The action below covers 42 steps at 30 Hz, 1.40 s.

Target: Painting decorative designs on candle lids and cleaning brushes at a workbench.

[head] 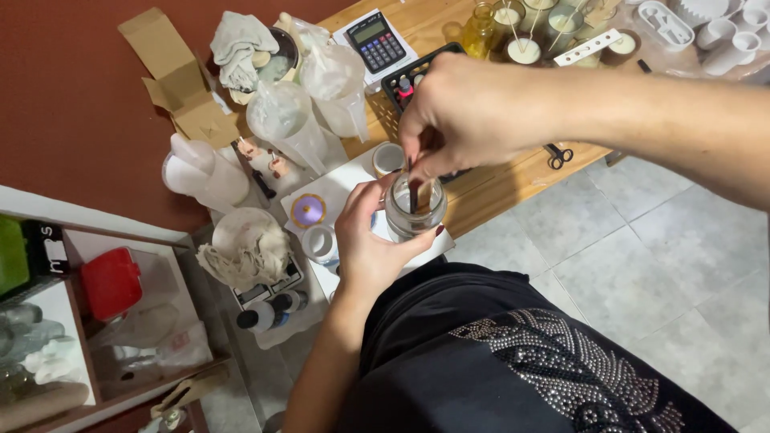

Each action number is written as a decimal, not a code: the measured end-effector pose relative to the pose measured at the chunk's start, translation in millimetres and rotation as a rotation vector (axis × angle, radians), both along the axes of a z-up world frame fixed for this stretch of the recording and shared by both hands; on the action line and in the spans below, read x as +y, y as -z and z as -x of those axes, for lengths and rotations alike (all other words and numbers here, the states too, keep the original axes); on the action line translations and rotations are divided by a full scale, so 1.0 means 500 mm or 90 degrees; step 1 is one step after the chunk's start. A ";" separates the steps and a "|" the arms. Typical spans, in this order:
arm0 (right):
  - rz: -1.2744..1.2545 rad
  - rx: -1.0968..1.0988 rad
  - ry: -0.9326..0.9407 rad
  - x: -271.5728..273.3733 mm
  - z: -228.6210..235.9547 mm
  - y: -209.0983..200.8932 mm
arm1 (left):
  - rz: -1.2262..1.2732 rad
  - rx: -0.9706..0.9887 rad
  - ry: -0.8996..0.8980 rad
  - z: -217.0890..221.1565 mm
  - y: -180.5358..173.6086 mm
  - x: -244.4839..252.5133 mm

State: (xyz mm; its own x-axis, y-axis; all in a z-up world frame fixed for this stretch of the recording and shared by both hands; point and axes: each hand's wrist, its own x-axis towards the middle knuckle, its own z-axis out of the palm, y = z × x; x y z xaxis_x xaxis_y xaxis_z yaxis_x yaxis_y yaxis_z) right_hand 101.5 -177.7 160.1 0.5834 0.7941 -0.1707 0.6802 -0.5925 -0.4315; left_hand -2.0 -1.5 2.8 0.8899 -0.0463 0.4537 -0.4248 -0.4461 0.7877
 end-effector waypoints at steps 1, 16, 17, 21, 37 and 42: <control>-0.001 0.000 0.001 0.004 0.002 0.005 | -0.001 0.000 0.001 -0.001 -0.001 0.000; -0.106 0.049 -0.012 0.000 -0.009 0.023 | 0.032 -0.025 0.004 -0.004 0.017 0.006; -0.119 -0.018 -0.053 -0.002 -0.006 0.030 | 0.033 -0.040 0.002 -0.004 0.019 0.007; -0.171 -0.259 -0.169 -0.002 0.012 0.072 | 0.032 -0.021 -0.005 -0.006 0.017 0.010; -0.100 -0.407 -0.165 0.030 0.015 0.113 | 0.029 0.020 0.002 -0.005 0.015 0.010; -0.264 -0.350 -0.203 0.008 0.032 0.059 | 0.004 0.100 -0.027 -0.005 0.002 0.021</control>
State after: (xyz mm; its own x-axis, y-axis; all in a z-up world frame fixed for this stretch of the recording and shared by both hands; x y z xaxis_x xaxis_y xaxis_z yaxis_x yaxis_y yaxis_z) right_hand 85.3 -173.7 130.7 0.2301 0.8741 0.4278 0.9728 -0.1948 -0.1253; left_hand 0.5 8.9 1.6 0.9511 -0.0044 0.3088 -0.2767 -0.4557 0.8460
